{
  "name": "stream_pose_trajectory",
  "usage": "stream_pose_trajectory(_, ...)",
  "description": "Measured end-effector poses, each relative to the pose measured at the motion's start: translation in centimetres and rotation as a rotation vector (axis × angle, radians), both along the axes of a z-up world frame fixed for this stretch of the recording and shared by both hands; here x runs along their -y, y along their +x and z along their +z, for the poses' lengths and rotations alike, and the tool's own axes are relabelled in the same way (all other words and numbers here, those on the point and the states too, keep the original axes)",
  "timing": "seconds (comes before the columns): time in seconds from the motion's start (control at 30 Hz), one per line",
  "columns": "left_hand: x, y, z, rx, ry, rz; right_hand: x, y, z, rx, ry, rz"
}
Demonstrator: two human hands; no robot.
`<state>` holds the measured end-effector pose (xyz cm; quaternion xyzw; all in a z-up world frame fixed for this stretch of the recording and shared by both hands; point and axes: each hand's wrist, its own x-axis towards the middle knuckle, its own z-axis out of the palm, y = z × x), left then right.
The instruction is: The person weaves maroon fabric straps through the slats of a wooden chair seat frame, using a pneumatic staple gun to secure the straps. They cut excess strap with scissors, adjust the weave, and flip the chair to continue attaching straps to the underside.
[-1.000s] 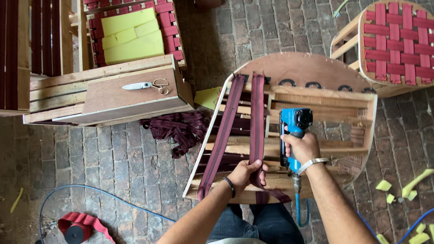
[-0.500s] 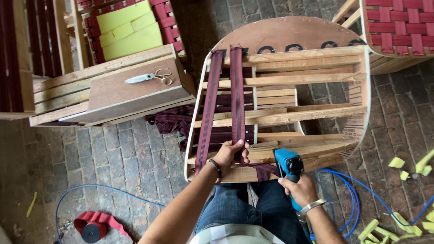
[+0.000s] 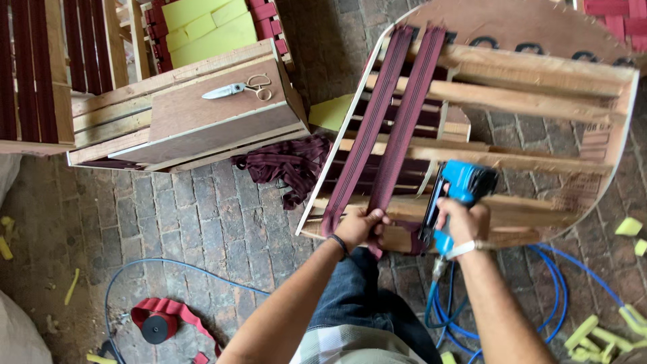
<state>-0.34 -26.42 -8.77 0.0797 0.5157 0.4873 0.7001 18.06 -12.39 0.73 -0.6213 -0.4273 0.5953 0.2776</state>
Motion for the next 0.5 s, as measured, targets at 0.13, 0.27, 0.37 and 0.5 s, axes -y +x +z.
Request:
stream_pose_trajectory(0.13,4.4,5.2,-3.5,-0.002,-0.001,-0.075,-0.8,-0.5,1.1,-0.034,-0.056,-0.069)
stream_pose_trajectory(0.27,6.8,7.2,-7.9,-0.134,-0.067,-0.1,-1.2,0.0,0.1,0.054,-0.009,0.002)
stream_pose_trajectory(0.37,7.9,5.8,-10.3,-0.179,-0.032,-0.128,-1.5,-0.8,-0.3,-0.039,-0.008,-0.004)
stream_pose_trajectory(0.5,6.7,5.7,-12.6,-0.157,0.006,-0.072,-2.1,-0.4,-0.2,0.005,0.01,0.03)
